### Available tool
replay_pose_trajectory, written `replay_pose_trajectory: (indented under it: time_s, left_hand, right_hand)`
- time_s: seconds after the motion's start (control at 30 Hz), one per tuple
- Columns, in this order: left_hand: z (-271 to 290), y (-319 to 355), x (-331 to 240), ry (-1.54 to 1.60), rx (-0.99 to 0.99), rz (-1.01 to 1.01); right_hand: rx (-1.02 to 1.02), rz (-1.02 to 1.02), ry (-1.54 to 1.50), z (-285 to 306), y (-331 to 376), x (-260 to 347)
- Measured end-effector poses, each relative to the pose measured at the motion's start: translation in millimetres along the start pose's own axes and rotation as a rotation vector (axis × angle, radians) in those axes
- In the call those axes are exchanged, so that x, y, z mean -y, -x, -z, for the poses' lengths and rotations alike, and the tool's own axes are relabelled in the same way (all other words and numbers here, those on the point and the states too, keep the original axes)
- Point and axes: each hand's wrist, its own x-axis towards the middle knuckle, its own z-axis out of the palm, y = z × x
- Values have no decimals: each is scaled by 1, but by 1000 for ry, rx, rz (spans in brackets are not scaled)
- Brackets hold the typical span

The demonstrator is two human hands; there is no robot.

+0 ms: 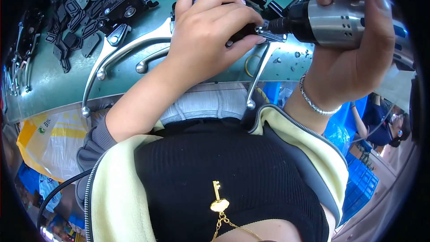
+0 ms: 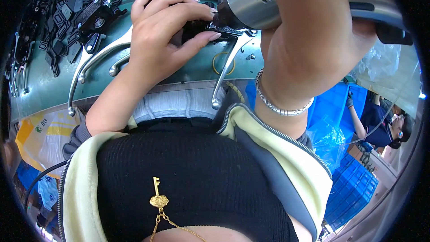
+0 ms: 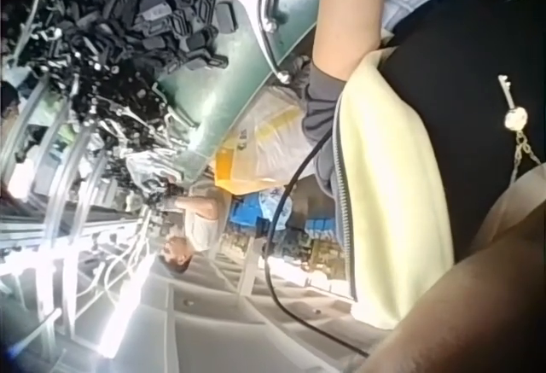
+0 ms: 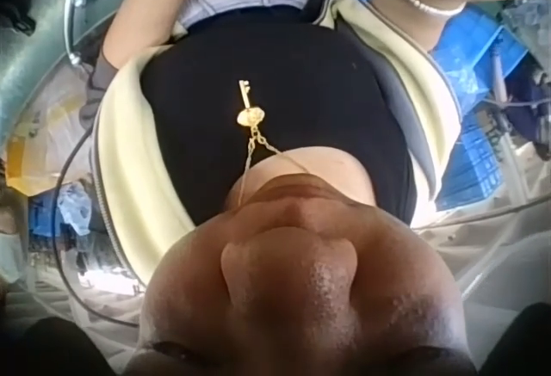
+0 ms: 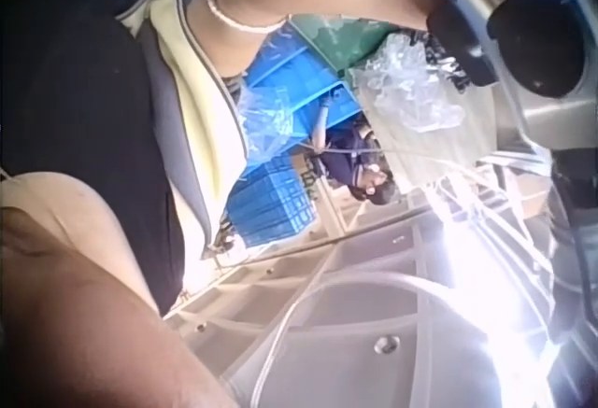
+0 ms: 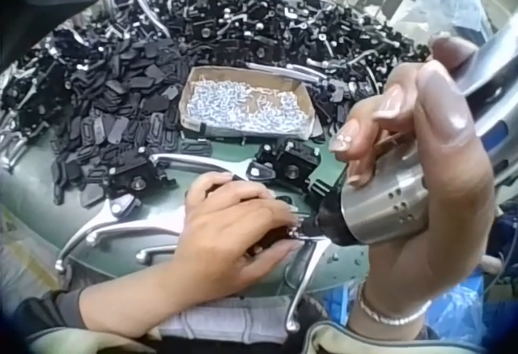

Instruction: Assembling bicycle or motorcycle brake lever components using an electric nut driver at a factory workstation.

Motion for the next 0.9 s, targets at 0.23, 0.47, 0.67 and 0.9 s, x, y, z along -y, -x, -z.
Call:
replay_pose_trajectory:
  time_s: [0.23,0.47,0.67,0.9]
  left_hand:
    - [-6,1,1,-36,-18,0]
    - [-4,0,-1,-47,3,27]
    - [-1,-1,-1,-31,38,56]
    - [-1,-1,2,13,37,64]
  right_hand:
    - [43,-30,-52,0,-1,-1]
    - [83,-69,-100,4,-2,-2]
    - [117,-99,-141,9,-7,-11]
    - [158,-126,-182,39,-29,-44]
